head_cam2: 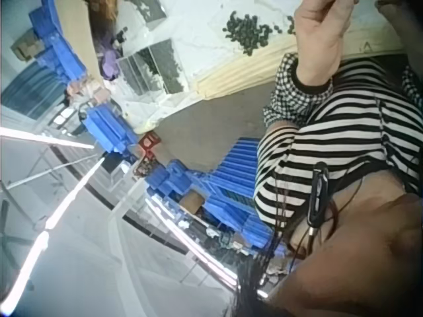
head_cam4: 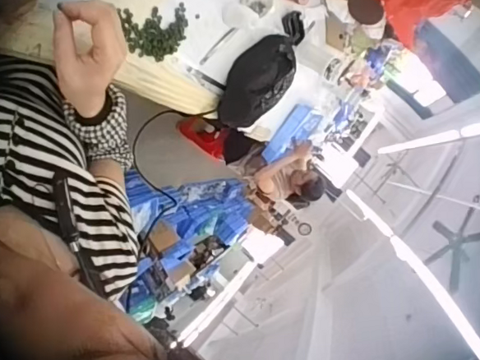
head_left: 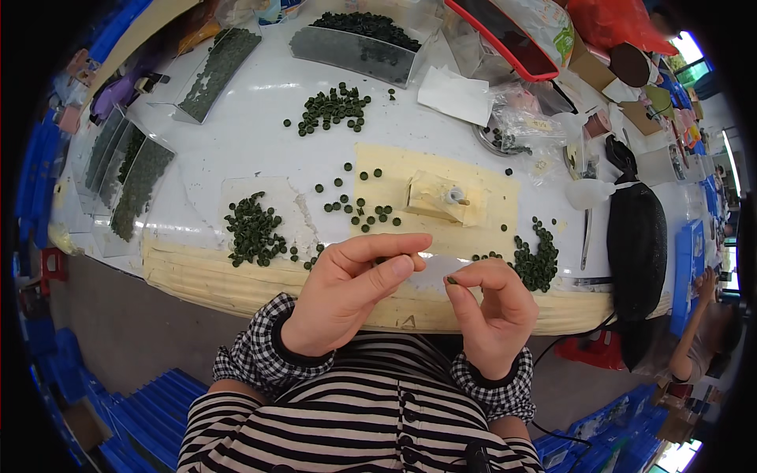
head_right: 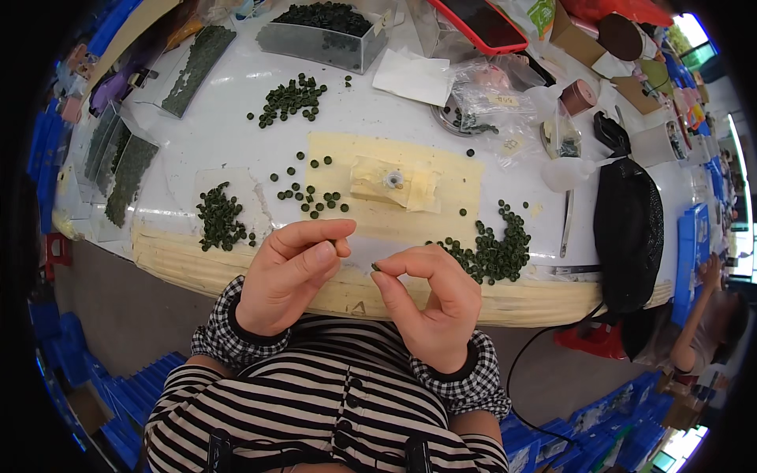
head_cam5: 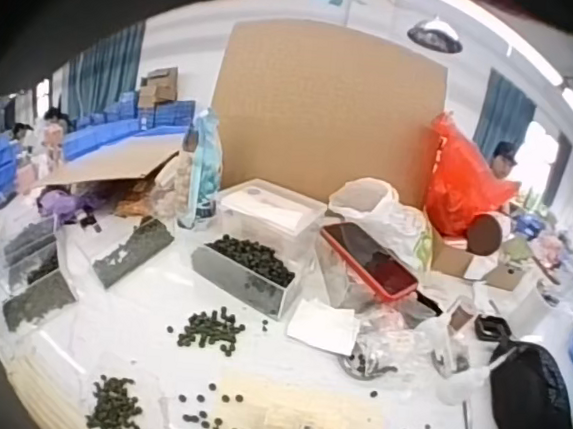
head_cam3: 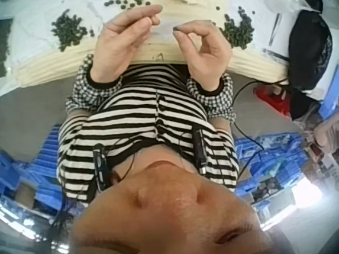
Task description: Manually assembling small green plastic components into a white frame at a factory workbench.
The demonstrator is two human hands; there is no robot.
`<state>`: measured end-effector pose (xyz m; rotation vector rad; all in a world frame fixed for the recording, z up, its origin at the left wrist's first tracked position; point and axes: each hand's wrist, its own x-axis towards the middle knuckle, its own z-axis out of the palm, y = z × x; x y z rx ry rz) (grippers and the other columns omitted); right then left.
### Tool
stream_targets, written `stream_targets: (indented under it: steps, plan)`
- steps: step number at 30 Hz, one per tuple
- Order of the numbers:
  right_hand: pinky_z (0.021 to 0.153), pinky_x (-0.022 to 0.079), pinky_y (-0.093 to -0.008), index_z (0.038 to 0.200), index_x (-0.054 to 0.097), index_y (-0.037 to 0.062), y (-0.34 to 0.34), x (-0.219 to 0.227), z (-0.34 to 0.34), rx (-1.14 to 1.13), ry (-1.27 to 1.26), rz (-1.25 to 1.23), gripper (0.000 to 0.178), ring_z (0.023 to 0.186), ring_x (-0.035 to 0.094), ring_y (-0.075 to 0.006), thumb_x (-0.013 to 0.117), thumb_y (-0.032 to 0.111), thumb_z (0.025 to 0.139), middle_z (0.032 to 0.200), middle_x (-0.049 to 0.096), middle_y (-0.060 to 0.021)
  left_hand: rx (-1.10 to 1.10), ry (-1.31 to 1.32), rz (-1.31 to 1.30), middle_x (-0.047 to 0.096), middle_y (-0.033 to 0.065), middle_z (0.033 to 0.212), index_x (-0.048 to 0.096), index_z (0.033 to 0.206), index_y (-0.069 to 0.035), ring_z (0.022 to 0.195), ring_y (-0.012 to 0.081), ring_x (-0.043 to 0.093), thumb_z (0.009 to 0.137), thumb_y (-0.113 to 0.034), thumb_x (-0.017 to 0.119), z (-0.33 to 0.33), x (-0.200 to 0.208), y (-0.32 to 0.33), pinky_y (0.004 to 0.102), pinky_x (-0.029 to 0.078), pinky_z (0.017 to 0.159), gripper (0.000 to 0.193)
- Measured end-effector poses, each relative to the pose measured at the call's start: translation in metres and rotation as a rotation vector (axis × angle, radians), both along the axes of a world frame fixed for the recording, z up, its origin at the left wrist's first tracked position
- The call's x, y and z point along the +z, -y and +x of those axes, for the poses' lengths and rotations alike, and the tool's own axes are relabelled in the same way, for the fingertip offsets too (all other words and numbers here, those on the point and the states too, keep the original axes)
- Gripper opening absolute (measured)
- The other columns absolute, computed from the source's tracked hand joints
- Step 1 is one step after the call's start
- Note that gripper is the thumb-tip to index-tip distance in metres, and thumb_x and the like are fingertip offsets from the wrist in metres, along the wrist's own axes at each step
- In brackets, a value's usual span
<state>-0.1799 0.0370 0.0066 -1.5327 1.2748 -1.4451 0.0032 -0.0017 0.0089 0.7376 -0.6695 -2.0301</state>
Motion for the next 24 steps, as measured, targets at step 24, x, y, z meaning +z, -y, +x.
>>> stream_targets:
  steps: [24]
  plan:
    - [0.071, 0.047, -0.0265, 0.09, 0.067, -0.0016, 0.005, -0.002, 0.012, 0.004, 0.098, 0.001, 0.017, 0.079, 0.06, -0.0171, 0.074, -0.008, 0.076, 0.087, 0.066, -0.0093, 0.038, 0.17, -0.253, 0.071, 0.0107, 0.101, 0.069, 0.106, 0.003, 0.091, 0.0102, 0.065, 0.089, 0.002, 0.067, 0.0, -0.009, -0.005, 0.0215, 0.052, 0.079, 0.017]
